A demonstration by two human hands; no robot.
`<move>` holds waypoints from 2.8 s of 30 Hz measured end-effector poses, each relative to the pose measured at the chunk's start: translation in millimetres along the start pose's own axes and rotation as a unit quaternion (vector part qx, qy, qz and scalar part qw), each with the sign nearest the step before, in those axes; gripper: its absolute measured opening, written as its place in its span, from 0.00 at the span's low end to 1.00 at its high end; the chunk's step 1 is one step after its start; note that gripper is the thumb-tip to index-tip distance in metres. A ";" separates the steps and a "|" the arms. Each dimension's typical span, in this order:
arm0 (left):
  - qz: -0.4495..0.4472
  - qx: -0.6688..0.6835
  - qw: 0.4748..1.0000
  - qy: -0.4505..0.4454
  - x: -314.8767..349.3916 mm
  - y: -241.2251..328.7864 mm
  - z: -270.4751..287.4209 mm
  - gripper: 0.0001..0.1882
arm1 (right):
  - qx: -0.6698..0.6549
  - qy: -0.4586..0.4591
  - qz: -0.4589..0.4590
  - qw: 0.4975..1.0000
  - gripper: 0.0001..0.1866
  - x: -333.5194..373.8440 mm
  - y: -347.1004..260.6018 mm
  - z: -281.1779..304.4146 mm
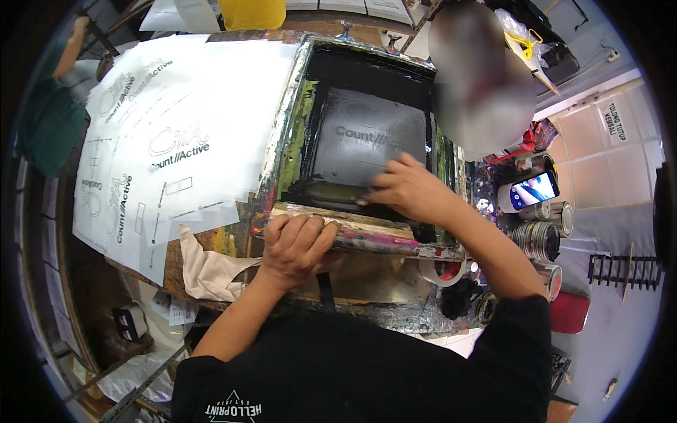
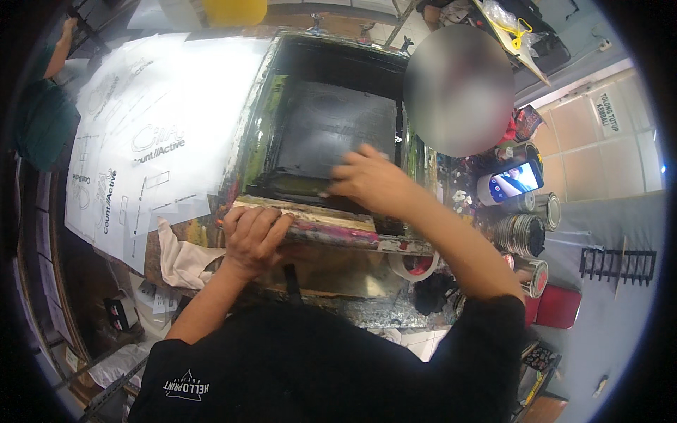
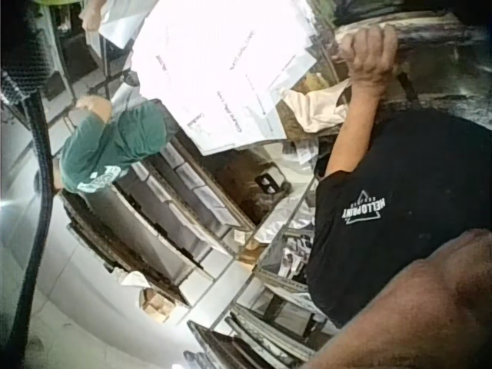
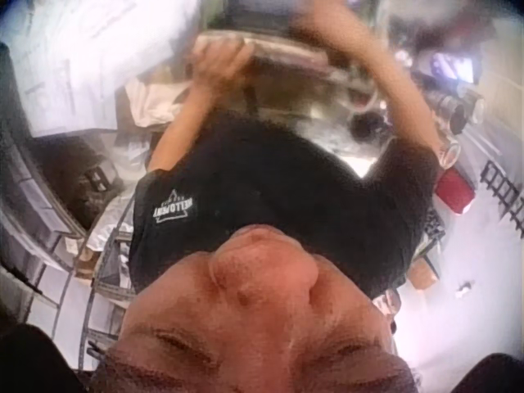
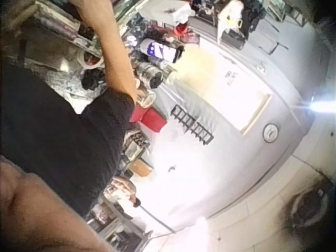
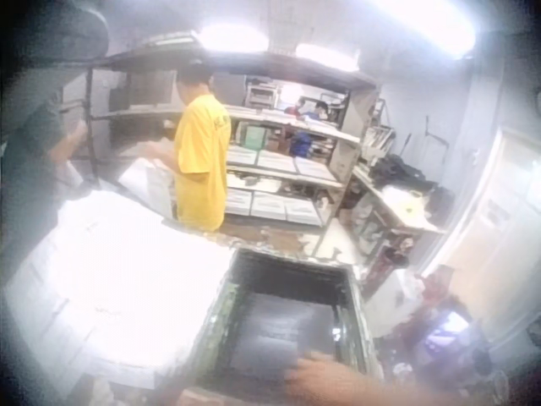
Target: The person cleans a silk screen frame at a printing station using a cloth to wipe the mesh surface and edges while talking to others in the workshop.
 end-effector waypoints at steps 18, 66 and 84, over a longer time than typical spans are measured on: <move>-0.005 -0.020 1.000 0.011 0.2 -0.1 -0.4 0.24 | -0.010 -0.078 -0.119 0.990 0.19 96.7 -2.2 32.3; -0.066 -0.038 0.997 0.021 -82.0 -23.0 50.7 0.27 | -0.747 0.618 -0.187 0.158 0.20 70.8 -102.2 -115.1; -0.067 -0.037 0.997 0.022 -77.4 -23.5 45.9 0.26 | -0.789 0.574 -0.205 0.071 0.23 69.0 -87.9 -140.3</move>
Point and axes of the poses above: each hand's wrist, its own x-axis away from the middle knuckle, its own z-axis out of the back of the hand, y = z × x, the point moved 1 cm from there along -x, towards the middle knuckle, and after that the axes turned 13 degrees about -x, right-handed, at the moved point
